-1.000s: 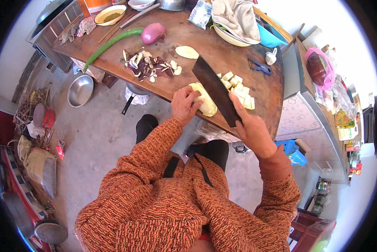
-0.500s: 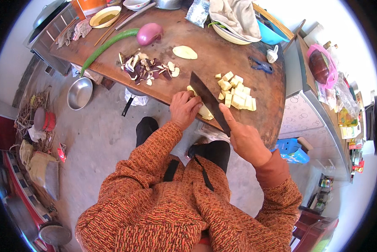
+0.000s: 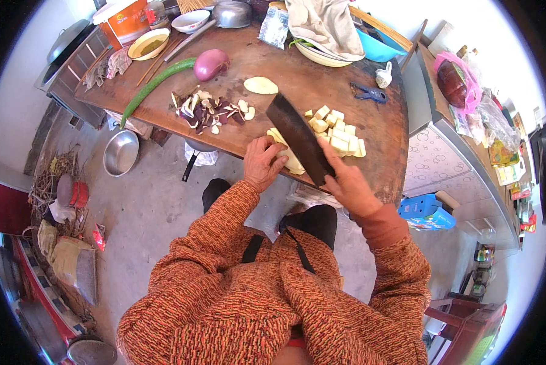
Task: The person uses a cleaver to slice a peeled white vegetable into cubes on a wooden cutting board. After chopping, they transfer the diced pieces into a bowl and place the bowl on the table.
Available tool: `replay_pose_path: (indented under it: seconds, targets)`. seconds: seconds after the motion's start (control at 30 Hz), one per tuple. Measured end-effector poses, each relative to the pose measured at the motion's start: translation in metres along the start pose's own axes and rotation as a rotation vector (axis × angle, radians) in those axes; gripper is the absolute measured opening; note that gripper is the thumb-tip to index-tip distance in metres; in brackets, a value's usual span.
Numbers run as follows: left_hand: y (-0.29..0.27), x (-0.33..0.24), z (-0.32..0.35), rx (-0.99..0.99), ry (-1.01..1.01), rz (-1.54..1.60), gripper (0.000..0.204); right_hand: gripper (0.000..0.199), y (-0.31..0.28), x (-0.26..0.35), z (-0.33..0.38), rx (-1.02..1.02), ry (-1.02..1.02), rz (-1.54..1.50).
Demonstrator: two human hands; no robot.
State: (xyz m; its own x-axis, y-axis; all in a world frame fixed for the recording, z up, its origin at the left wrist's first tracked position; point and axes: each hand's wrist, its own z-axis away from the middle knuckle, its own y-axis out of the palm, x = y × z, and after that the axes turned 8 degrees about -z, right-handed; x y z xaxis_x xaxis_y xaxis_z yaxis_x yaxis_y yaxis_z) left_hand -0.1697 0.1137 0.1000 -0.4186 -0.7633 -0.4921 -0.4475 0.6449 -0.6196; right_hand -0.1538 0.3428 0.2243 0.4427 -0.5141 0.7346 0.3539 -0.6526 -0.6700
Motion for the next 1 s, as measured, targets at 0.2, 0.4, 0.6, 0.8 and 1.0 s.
replay_pose_path:
  seconds: [0.2,0.4,0.6,0.8,1.0]
  targets:
    - [-0.026,-0.003,-0.021,0.134,0.180,-0.033,0.078,0.080,-0.032,0.029,0.021,-0.217,0.004,-0.086]
    - [-0.019,0.000,-0.070,0.632,0.401,-0.254,0.093,0.082,-0.041,0.045,0.035,-0.295,0.110,-0.191]
    - [-0.005,0.006,-0.070,0.616,0.277,-0.104,0.083,0.084,-0.035,0.037,0.046,-0.284,0.040,-0.073]
    - [0.019,-0.026,-0.033,0.219,-0.064,-0.139,0.082,0.083,-0.022,0.025,0.042,-0.204,0.158,0.046]
    - [0.010,-0.028,-0.034,0.190,-0.092,-0.075,0.077,0.084,-0.010,0.019,0.036,-0.122,0.166,0.229]
